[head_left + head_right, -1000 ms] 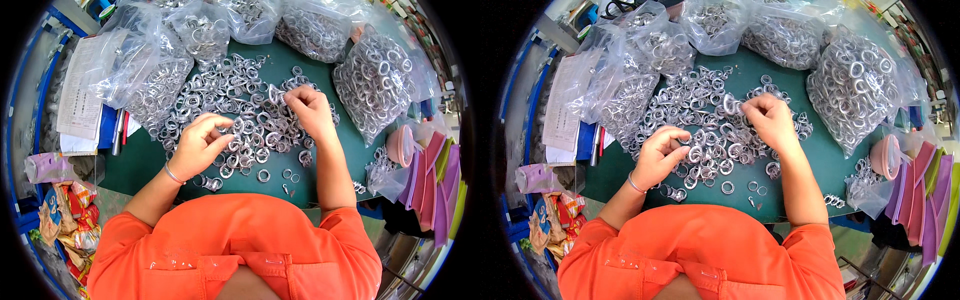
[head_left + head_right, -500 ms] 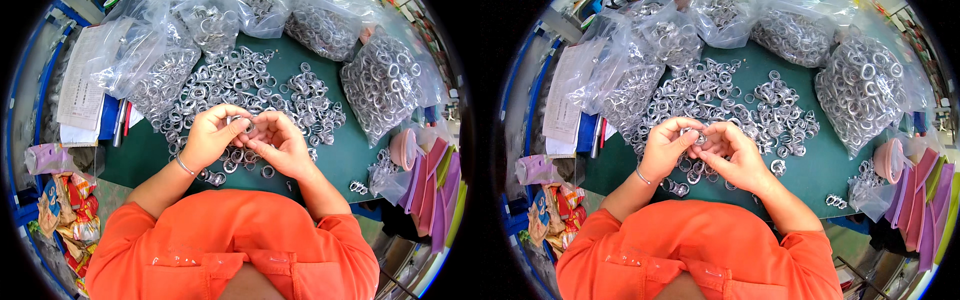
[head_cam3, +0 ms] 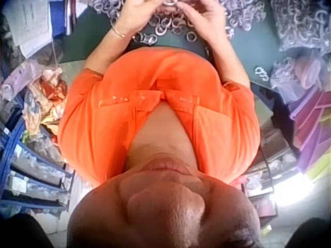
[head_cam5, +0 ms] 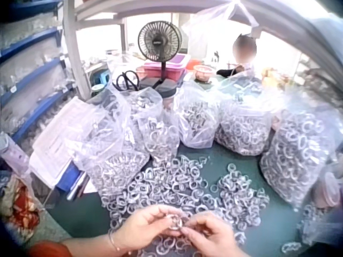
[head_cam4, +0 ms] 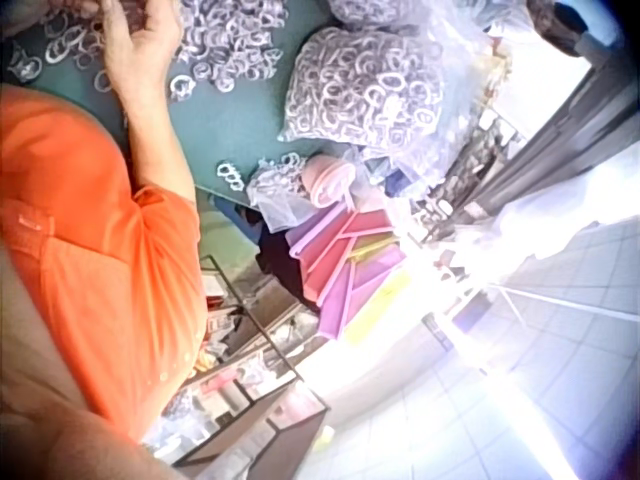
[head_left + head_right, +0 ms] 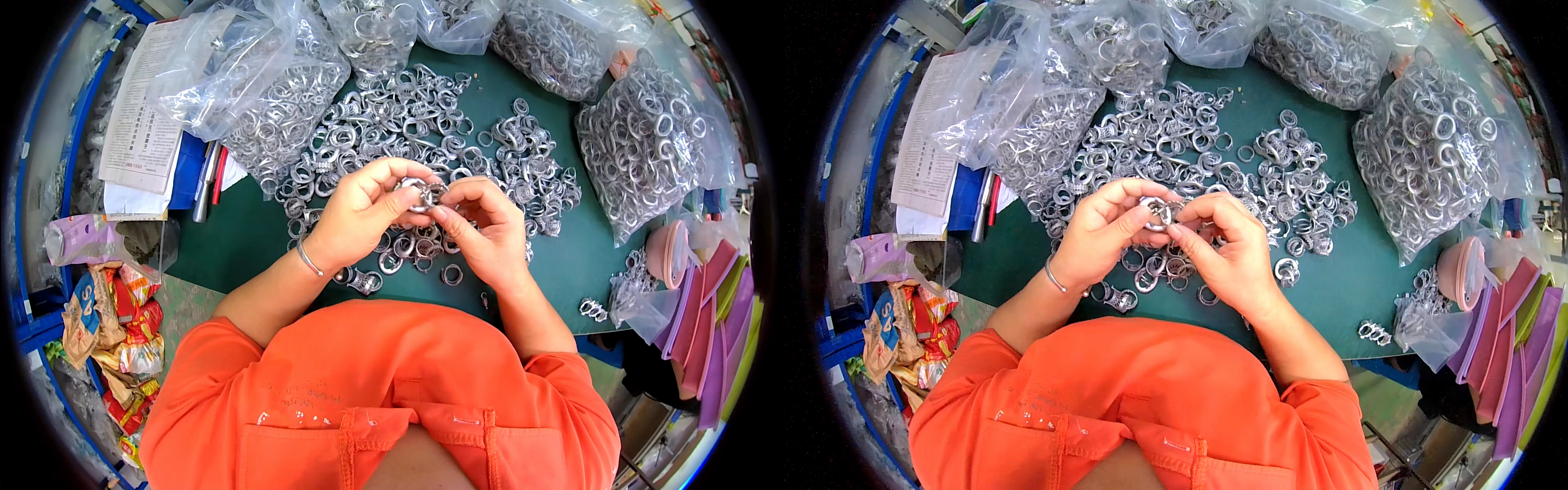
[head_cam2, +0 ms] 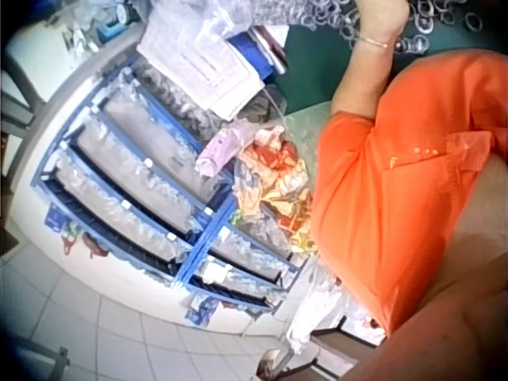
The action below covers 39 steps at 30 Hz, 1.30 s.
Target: The person sits at a green table and assembles small silver metal rings and hooks by hand. They pick up individual components from a large pile, interlock them, and place the finished units back onto the table.
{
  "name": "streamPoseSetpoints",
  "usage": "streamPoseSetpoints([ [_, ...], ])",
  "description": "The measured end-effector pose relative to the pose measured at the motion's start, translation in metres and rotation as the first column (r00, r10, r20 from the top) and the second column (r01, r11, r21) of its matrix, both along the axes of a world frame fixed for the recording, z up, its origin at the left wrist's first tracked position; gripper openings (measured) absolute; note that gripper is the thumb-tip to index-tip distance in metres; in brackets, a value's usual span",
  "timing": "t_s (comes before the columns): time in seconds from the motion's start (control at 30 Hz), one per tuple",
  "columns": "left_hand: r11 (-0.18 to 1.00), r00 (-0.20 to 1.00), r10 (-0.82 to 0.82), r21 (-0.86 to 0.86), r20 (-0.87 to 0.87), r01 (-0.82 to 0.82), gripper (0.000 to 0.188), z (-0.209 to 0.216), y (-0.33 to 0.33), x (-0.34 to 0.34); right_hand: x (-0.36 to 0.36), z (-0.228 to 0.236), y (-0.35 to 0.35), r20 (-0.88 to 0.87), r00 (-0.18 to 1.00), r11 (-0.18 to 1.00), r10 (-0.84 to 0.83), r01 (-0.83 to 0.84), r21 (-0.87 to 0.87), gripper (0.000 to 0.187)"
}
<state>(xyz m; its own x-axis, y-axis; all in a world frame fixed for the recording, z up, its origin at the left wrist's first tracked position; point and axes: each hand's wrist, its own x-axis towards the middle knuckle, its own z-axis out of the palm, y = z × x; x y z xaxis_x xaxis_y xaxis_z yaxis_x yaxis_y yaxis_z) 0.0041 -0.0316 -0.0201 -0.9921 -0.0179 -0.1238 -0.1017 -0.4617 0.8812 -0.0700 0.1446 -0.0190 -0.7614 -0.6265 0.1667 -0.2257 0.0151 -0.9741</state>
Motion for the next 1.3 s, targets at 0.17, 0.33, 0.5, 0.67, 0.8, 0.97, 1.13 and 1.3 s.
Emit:
streamPoseSetpoints([
  [0.17, 1.000, 0.993, 0.009, -0.012, -0.116, -0.010, 0.028, -0.002, 0.003, 0.001, 0.008, 0.003, -0.004, 0.109, 0.991, 0.978, -0.080, 0.099, -0.184, 0.034],
  [0.33, 0.996, 0.975, 0.034, -0.076, -0.221, -0.051, 0.033, -0.001, 0.004, 0.004, 0.009, 0.012, 0.000, 0.279, 0.957, 0.978, 0.085, -0.026, -0.208, 0.030],
  [0.5, 0.979, 0.951, 0.019, -0.189, -0.309, -0.081, 0.040, 0.000, 0.006, 0.009, 0.013, 0.006, 0.002, 0.377, 0.917, 0.954, 0.130, -0.013, -0.298, 0.024],
  [0.67, 0.984, 0.943, 0.009, -0.167, -0.332, -0.068, 0.043, -0.004, 0.006, 0.010, 0.008, -0.003, 0.005, 0.393, 0.896, 0.925, 0.207, -0.049, -0.377, 0.022],
  [0.8, 0.995, 0.945, 0.047, -0.071, -0.323, -0.074, 0.042, -0.002, 0.009, 0.011, 0.011, -0.014, 0.001, 0.413, 0.881, 0.871, 0.231, 0.002, -0.492, 0.022],
  [0.97, 0.948, 0.923, 0.039, -0.277, -0.382, -0.154, 0.035, -0.005, 0.007, 0.014, 0.016, -0.017, 0.001, 0.406, 0.877, 0.852, 0.256, -0.006, -0.523, 0.021],
  [1.13, 0.703, 0.852, -0.019, -0.614, -0.523, -0.360, 0.034, 0.000, 0.002, 0.014, 0.010, -0.002, 0.002, 0.352, 0.913, 0.934, 0.206, -0.076, -0.349, 0.017],
  [1.3, 0.129, 0.835, 0.071, -0.825, -0.546, -0.551, 0.024, 0.005, -0.039, 0.010, -0.030, 0.019, 0.012, -0.512, 0.858, 0.981, -0.046, 0.135, 0.139, 0.006],
])
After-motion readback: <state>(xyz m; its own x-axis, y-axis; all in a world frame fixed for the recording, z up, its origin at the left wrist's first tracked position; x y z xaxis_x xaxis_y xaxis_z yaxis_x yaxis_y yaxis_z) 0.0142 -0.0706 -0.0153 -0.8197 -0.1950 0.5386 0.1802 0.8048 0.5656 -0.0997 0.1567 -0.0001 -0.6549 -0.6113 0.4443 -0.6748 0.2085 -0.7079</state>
